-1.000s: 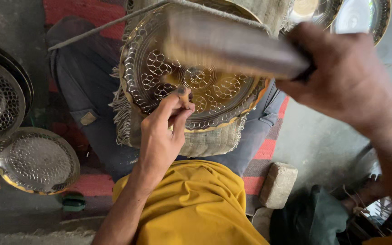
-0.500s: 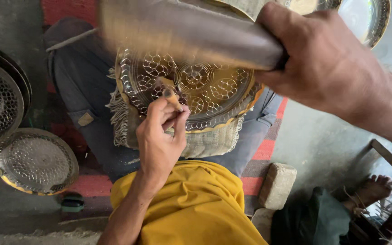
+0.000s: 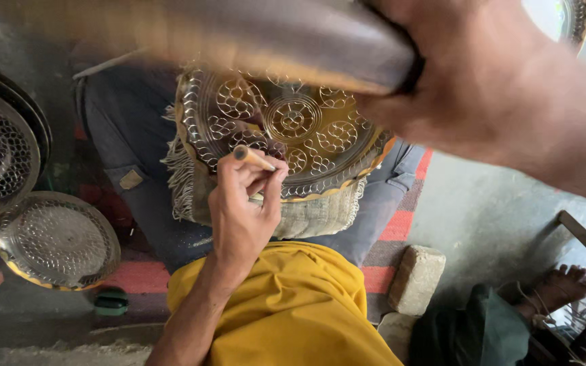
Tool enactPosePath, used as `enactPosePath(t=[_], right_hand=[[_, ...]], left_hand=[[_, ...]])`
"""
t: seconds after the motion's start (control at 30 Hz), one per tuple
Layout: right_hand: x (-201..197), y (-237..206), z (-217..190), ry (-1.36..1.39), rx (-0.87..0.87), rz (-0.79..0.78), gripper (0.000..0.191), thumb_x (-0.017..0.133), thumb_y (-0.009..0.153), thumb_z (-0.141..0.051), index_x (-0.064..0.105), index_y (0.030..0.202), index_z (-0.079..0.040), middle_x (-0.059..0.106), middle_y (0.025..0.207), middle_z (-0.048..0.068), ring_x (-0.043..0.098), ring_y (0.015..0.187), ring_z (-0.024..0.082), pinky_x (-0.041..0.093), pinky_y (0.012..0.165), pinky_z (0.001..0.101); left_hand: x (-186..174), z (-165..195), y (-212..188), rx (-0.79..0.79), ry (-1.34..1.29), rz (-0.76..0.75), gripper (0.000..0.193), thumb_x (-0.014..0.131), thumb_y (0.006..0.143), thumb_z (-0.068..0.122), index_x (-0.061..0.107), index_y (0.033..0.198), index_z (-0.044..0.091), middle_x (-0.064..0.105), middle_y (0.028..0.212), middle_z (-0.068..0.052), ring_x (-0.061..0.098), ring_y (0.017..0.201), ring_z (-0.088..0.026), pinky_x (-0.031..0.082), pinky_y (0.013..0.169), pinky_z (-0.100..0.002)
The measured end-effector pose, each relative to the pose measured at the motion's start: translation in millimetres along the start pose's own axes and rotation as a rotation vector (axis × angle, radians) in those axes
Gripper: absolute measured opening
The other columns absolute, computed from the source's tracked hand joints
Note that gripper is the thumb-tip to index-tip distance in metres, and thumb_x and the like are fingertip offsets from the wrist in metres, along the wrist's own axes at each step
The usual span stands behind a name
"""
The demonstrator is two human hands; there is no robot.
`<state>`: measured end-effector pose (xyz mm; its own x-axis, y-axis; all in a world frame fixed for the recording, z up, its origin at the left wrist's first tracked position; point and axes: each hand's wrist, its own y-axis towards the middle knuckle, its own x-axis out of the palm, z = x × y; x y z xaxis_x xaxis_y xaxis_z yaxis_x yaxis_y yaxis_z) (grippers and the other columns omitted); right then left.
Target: The person uses a hammer and a metal punch to create a decorative pattern on a brass plate. The plate is held steady on a cloth pad while the person repeatedly strikes the punch to form indentations.
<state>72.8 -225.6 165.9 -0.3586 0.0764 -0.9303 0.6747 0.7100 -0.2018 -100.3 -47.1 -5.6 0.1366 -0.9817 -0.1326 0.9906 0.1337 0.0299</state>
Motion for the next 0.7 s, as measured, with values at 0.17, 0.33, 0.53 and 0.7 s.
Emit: enactPosePath(t=[0.17, 0.33, 0.53, 0.7], right_hand=[[25.1, -8.9, 14.3, -0.069, 0.070, -0.095, 0.029, 0.077, 0.082, -0.015, 0.064, 0.107, -0.009, 0.069, 0.075, 0.012, 0.069, 0.066, 0.035, 0.055, 0.065, 0.0470], [40.0, -36.6, 26.7, -0.164, 0.187, -0.064, 0.025, 0.077, 0.089, -0.022, 0.064, 0.104, -0.007, 0.068, 0.076, 0.010, 0.068, 0.064, 0.033, 0.054, 0.060, 0.0465], [101.0, -96.7, 30.2, -0.013, 0.391, 0.184, 0.027, 0.081, 0.086, -0.018, 0.063, 0.101, -0.006, 0.069, 0.087, 0.012, 0.069, 0.073, 0.034, 0.054, 0.065, 0.0457], [178.5, -150.3, 15.8, 0.118, 0.553, 0.346, 0.028, 0.083, 0.082, -0.013, 0.064, 0.099, -0.005, 0.068, 0.079, 0.018, 0.069, 0.071, 0.035, 0.053, 0.064, 0.0437]], left_hand=[[-0.7, -1.2, 3.9, 0.012, 0.057, -0.013, 0.030, 0.069, 0.099, -0.006, 0.051, 0.122, -0.001, 0.074, 0.106, -0.011, 0.076, 0.097, -0.015, 0.065, 0.082, -0.026], [-12.4, 1.7, 19.2, 0.025, 0.097, -0.159, 0.030, 0.070, 0.097, -0.004, 0.059, 0.125, 0.001, 0.075, 0.111, -0.014, 0.079, 0.101, -0.021, 0.066, 0.086, -0.031], [-20.6, -1.7, 54.9, 0.131, 0.218, -0.584, 0.034, 0.069, 0.096, -0.001, 0.062, 0.128, 0.008, 0.077, 0.109, -0.016, 0.078, 0.092, -0.025, 0.064, 0.076, -0.035], [-13.5, 9.9, 90.0, 0.227, 0.365, -0.979, 0.057, 0.057, 0.088, -0.014, 0.061, 0.137, 0.014, 0.076, 0.106, -0.016, 0.078, 0.085, -0.024, 0.066, 0.074, -0.033]])
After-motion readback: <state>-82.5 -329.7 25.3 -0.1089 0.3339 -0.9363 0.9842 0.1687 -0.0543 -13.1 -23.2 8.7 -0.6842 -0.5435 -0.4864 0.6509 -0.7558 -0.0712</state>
